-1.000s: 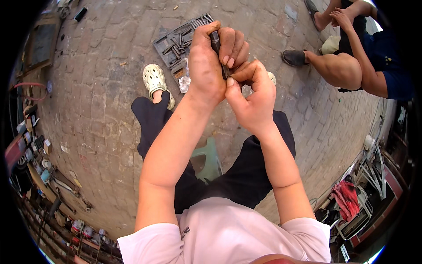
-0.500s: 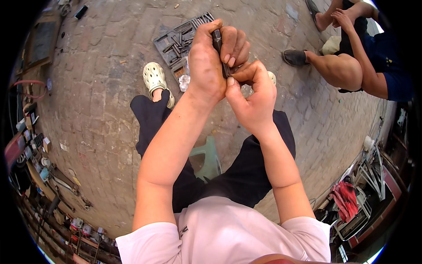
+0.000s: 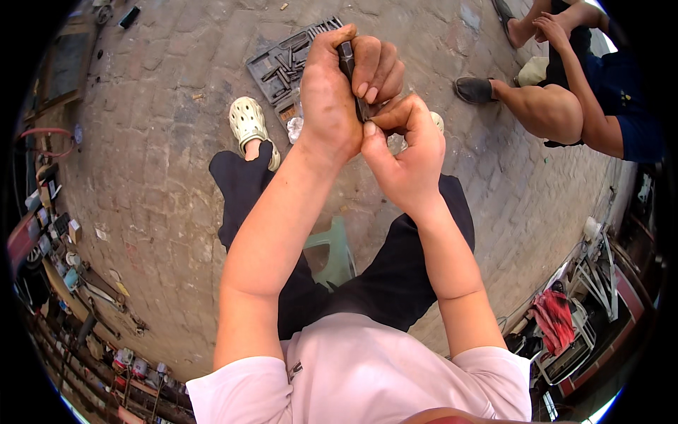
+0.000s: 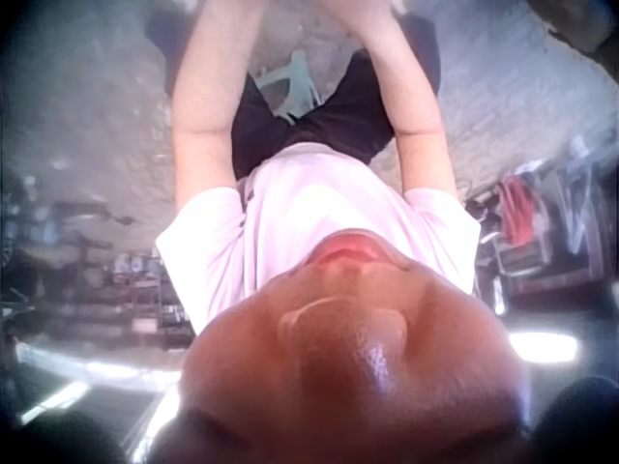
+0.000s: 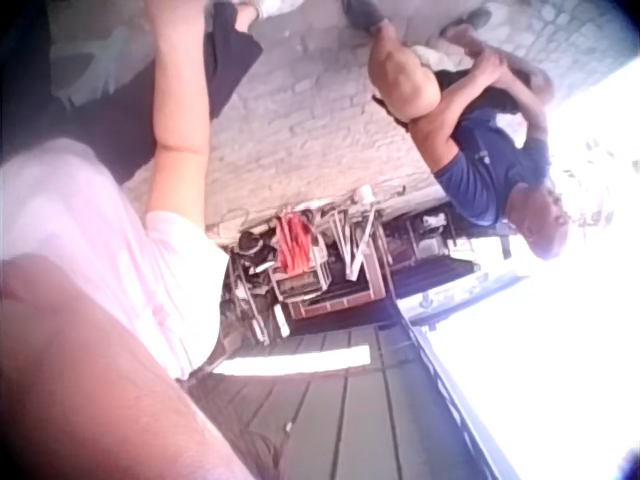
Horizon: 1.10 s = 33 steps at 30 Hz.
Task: The person sits on a low stool and uses a pair of pliers to manipulate a small metal component held in their hands. They repeatedly squeeze and adjust the part, then place it into a compartment of a plastic tray on the ground.
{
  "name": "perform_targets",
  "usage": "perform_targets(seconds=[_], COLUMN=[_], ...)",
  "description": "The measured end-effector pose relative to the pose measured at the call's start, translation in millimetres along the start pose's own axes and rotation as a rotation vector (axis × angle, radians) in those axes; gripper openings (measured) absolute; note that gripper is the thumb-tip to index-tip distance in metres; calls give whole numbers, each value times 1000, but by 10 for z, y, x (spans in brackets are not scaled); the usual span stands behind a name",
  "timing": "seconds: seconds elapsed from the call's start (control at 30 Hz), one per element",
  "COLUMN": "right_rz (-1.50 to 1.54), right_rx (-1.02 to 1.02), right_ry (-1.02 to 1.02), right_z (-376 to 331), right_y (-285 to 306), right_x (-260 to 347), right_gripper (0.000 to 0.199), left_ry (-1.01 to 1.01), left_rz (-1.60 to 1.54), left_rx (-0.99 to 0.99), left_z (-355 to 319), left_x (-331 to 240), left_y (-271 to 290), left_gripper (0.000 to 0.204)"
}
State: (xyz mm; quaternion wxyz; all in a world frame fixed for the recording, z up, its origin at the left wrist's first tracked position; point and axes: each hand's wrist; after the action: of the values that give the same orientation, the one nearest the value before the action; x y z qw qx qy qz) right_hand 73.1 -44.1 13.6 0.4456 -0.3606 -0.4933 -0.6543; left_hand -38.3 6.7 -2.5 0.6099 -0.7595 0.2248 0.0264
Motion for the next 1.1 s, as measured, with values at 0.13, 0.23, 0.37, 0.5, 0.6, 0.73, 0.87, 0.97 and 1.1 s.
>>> perform_targets(seconds=[0.13, 0.23, 0.37, 0.5, 0.6, 0.73, 0.87, 0.97, 1.1], right_rz=[-12, -36, -47, -42, -61, -85, -72, -42, -37], right_rx=[-49, -9, 4, 33, 44, 72, 9, -53, 25], right_ry=[99, 114, 68, 61, 79, 103, 132, 90, 81], right_z=[7, -14, -14, 10, 1, -13, -27, -41, -25], right_y=[-10, 21, 53, 52, 89, 108, 71, 5, 56], right_x=[-40, -46, -14, -19, -20, -23, -74, -74, -72], right_gripper=[15, 16, 15, 15, 15, 16, 16, 16, 15], left_ry=[1, 9, 31, 52, 47, 46, 51, 35, 69], left_rz=[-17, -51, -52, -71, -47, -28, -31, 5, -56], left_rx=[5, 30, 50, 52, 64, 36, 48, 5, 14], left_z=[-1, -6, 16, 20, 21, -3, 22, 26, 18], left_x=[43, 29, 65, 65, 61, 74, 81, 55, 71], left_y=[-22, 14, 25, 17, 8, 1, 16, -10, 32], left_gripper=[52, 52, 52, 53, 53, 54, 53, 52, 52])
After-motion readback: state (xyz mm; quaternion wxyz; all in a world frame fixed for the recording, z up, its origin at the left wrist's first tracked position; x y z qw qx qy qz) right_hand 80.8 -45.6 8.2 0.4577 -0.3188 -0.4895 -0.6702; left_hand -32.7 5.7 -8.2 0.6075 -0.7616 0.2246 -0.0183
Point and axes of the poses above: each hand's wrist, its own z-axis towards the middle knuckle, its own y-axis out of the back of the hand, x = y × z, and after that the axes turned 11 degrees about -x, right-handed
